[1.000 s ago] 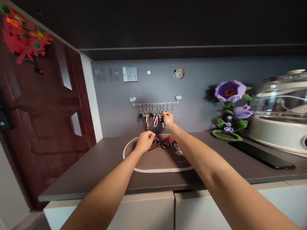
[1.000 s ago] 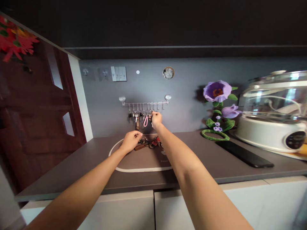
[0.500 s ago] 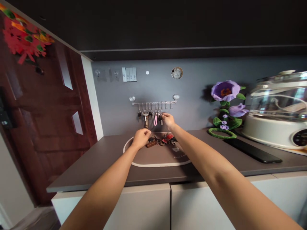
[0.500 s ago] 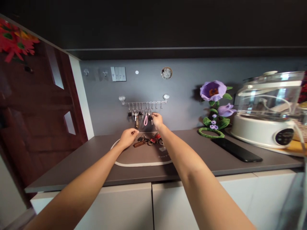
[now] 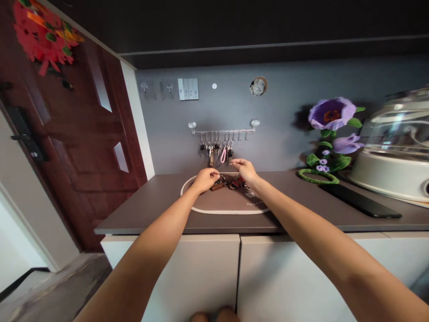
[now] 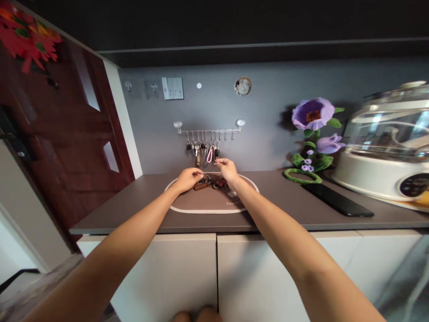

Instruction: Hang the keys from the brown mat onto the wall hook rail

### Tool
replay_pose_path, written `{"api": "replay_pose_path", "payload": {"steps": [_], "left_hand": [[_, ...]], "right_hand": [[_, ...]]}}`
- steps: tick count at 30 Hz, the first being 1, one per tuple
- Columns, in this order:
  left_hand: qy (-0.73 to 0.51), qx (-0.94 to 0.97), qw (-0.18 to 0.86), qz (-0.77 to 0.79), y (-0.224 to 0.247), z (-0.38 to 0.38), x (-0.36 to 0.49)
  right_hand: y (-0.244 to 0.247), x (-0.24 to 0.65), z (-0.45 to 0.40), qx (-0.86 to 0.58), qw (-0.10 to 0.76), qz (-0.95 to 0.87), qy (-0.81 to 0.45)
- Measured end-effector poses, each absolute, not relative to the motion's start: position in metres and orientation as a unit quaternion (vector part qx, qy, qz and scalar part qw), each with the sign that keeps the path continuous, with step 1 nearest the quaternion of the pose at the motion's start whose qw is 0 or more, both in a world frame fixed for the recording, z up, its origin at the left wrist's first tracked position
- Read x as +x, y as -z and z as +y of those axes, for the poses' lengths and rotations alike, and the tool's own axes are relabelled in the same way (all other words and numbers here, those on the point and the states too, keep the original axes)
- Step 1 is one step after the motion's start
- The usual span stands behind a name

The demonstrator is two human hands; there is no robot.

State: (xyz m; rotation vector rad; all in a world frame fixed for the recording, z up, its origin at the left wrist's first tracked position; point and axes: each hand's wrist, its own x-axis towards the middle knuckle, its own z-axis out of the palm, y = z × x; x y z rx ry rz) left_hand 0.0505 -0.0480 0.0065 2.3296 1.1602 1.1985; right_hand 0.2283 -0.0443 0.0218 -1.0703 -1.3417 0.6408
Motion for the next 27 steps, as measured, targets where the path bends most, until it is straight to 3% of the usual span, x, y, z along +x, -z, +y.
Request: {"api": "replay_pose_path", "payload": {"steps": [12, 17, 27], "left_hand": [[-0.256, 0.895, 0.089, 0.355, -0.007, -0.059, 0.045], [-0.251, 0.883, 0.076, 0.389, -0.005, -0.057, 0.047], [-0.371, 0.789, 0.226, 0.434, -0.003, -0.047, 0.047]], "right_hand": [[-0.005, 0.233, -0.063, -0.538, 0.419, -0.726, -0.088], [-0.003, 0.229, -0.059, -0.540, 0.403, -0.737, -0.053], [-0.003, 0.226, -0.056, -0.522, 0.427, -0.737, -0.044]]}}
